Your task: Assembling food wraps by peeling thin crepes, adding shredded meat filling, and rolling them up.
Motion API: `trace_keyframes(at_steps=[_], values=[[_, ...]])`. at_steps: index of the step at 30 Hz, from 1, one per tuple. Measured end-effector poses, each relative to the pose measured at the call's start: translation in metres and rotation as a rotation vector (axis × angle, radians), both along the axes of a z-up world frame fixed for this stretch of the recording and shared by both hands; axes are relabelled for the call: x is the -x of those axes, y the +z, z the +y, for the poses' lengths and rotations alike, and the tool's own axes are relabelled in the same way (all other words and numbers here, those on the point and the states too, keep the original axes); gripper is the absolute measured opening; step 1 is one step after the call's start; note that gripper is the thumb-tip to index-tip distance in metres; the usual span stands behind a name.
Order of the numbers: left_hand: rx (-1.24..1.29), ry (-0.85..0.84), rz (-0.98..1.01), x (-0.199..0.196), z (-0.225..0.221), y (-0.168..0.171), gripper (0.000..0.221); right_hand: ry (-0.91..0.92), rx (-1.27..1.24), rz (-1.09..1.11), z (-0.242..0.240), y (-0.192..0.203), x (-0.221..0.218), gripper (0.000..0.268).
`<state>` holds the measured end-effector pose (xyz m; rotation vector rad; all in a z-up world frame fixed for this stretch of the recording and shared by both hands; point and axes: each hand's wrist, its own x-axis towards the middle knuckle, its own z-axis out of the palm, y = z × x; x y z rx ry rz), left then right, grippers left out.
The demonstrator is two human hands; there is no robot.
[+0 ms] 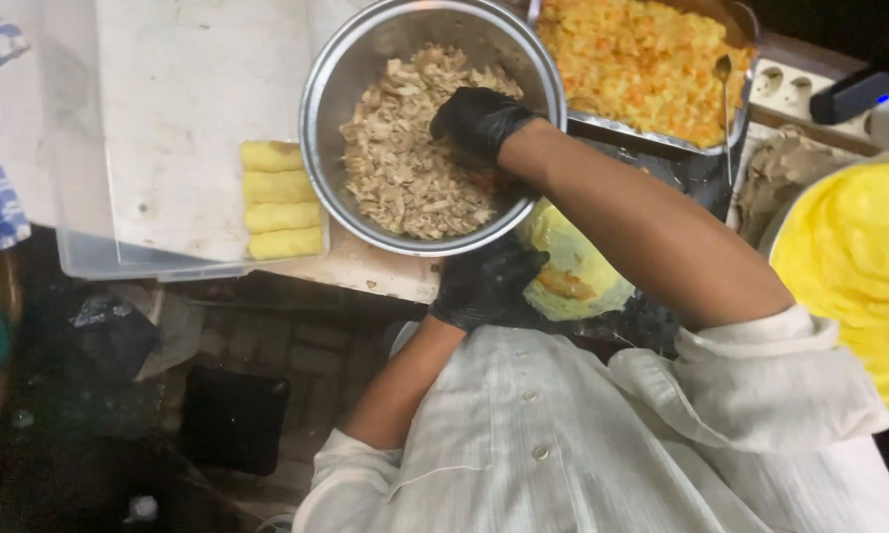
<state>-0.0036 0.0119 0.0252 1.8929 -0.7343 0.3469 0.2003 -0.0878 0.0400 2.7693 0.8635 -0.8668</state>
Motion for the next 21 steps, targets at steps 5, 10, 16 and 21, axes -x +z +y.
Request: trace_keyframes(at_steps=[5, 10, 16, 21], values=[[-0.071, 0.009, -0.331, -0.003, 0.001, 0.01, 0.016, -0.382, -0.667, 0.1, -0.012, 0.035, 0.008, 0.045], [-0.062, -0.101, -0.232, 0.0, 0.001, -0.003, 0.018, -0.323, -0.949, -0.062, -0.031, 0.115, 0.038, 0.032], [-0.049, -0.085, -0.227, 0.0, 0.0, 0.012, 0.019, -0.923, -1.132, 0.195, -0.078, 0.174, 0.111, 0.031], [-0.134, 0.009, -0.171, 0.0, -0.001, 0.005, 0.022, -0.978, -1.066, -0.064, -0.11, 0.111, 0.172, 0.037]])
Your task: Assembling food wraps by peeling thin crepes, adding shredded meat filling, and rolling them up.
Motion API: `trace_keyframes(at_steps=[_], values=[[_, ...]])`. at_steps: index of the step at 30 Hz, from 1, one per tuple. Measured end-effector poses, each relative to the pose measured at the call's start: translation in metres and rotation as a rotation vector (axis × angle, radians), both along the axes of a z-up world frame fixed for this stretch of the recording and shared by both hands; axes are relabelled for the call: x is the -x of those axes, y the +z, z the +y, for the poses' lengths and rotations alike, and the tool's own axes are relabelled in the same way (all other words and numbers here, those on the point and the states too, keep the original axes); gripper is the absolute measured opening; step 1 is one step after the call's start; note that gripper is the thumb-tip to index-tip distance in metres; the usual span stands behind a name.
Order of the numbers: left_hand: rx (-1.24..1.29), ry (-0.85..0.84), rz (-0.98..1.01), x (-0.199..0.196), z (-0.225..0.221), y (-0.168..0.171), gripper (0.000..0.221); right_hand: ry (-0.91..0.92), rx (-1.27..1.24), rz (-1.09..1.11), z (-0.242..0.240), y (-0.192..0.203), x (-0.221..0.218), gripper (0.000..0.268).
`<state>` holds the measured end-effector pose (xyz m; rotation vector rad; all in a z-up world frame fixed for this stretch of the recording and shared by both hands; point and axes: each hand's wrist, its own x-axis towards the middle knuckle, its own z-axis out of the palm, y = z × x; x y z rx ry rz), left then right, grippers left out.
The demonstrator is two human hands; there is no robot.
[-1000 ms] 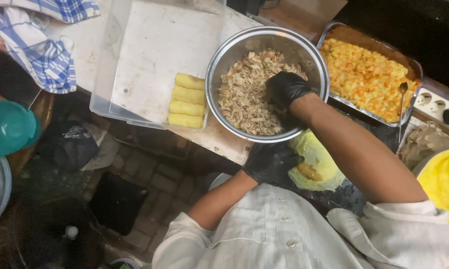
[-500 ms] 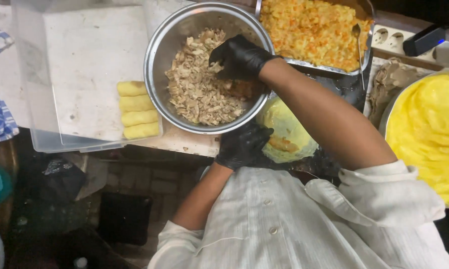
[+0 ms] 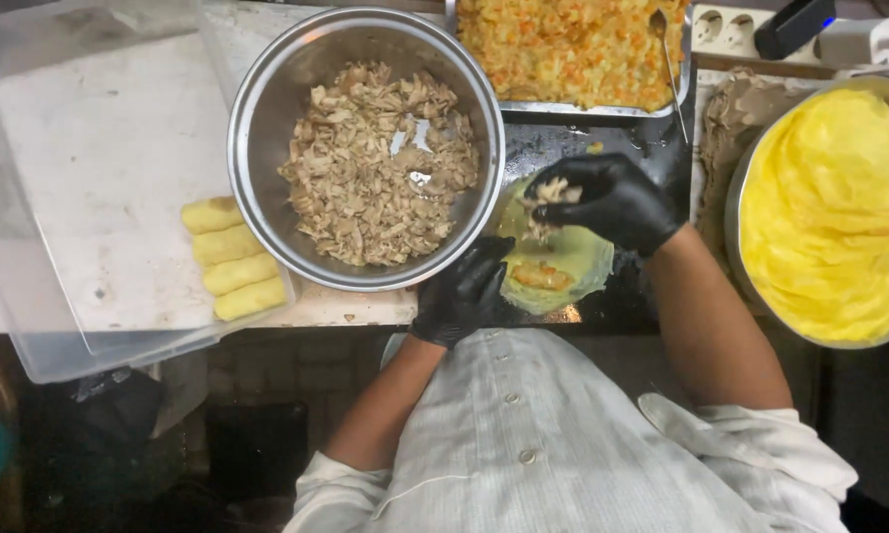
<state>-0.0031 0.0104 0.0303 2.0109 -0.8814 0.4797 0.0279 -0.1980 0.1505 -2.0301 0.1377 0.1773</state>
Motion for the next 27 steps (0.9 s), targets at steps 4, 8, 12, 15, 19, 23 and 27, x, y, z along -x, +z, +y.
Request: trace_keyframes(at_steps=[4, 8, 12, 15, 19, 23, 27], values=[[0.113, -0.086, 0.157, -0.004, 0.006, -0.002, 0.033, -0.022, 0.193, 0.159, -0.008, -0.049, 0.035, 0.032], [0.144, -0.142, 0.135, -0.017, -0.003, 0.005, 0.037, 0.049, 0.184, -0.063, -0.009, -0.072, 0.063, 0.033], [0.17, -0.277, 0.15, -0.019, -0.001, 0.01, 0.039, 0.047, 0.19, -0.294, 0.001, -0.093, 0.086, 0.039], [0.082, -0.267, 0.091, -0.02, -0.005, 0.01, 0.039, 0.12, 0.176, -0.447, -0.008, -0.1, 0.092, 0.042], [0.016, -0.262, 0.043, -0.008, -0.011, 0.008, 0.038, 0.17, 0.288, -0.529, -0.018, -0.114, 0.121, 0.055], [-0.107, -0.21, -0.057, -0.008, -0.015, 0.007, 0.031, 0.048, 0.327, -0.71, -0.026, -0.112, 0.118, 0.038], [-0.146, -0.229, -0.104, -0.004, -0.014, -0.003, 0.025, -0.005, 0.322, -0.703, -0.03, -0.12, 0.137, 0.044]])
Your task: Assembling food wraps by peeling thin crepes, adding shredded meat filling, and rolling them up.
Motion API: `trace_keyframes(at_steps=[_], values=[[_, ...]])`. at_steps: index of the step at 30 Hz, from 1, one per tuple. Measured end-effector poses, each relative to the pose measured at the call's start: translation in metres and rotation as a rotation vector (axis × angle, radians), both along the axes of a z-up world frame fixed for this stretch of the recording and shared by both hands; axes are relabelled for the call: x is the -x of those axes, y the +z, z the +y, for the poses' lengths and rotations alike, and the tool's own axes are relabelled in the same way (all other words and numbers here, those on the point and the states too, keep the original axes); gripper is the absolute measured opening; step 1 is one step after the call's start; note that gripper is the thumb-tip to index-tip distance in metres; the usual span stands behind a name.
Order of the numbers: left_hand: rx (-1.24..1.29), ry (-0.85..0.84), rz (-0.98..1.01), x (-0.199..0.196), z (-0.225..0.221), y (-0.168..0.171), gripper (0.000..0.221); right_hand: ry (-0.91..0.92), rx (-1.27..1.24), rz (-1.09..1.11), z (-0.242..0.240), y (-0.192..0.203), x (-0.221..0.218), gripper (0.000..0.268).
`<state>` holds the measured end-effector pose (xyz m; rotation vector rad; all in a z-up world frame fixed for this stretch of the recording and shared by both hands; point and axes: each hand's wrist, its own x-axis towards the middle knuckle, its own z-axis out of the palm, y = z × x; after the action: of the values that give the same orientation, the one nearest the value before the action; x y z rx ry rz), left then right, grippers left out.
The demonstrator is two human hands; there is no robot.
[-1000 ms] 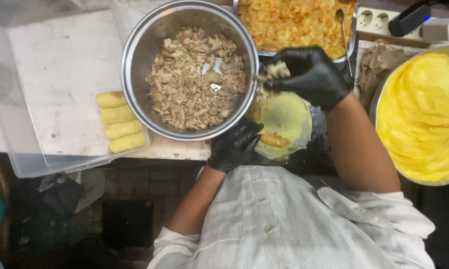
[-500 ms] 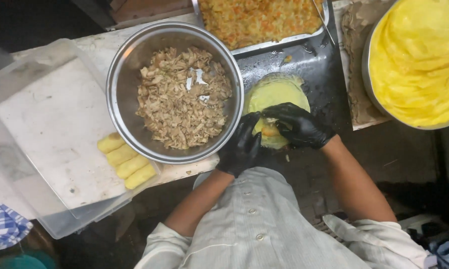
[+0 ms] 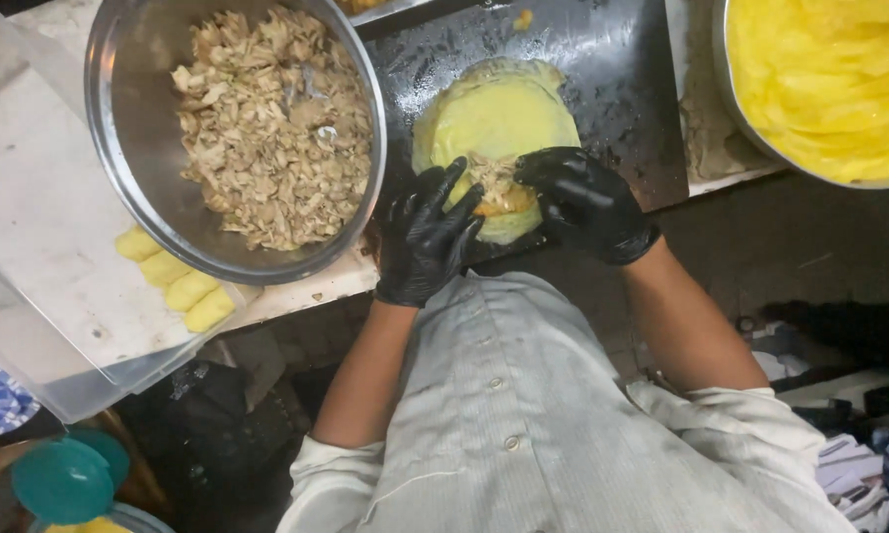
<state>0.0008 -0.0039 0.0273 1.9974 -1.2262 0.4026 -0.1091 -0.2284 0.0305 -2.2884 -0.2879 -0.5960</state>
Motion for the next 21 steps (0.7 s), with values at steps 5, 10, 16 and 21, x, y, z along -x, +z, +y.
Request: trace_keyframes(at_steps=[5, 10, 16, 21], values=[[0.085, -0.033, 0.08, 0.001, 0.006, 0.004, 0.025, -0.036, -0.113, 0.038, -0.008, 0.019, -0.004, 0.037], [0.034, -0.012, 0.128, 0.002, 0.002, 0.005, 0.042, -0.026, 0.023, 0.032, 0.007, 0.008, -0.009, 0.045], [0.002, 0.094, 0.2, -0.006, -0.027, -0.018, 0.051, 0.031, -0.027, 0.041, 0.002, -0.002, -0.018, 0.038], [0.046, -0.027, 0.404, -0.006, -0.033, -0.025, 0.021, -0.018, -0.146, -0.01, -0.004, -0.022, -0.009, 0.032]])
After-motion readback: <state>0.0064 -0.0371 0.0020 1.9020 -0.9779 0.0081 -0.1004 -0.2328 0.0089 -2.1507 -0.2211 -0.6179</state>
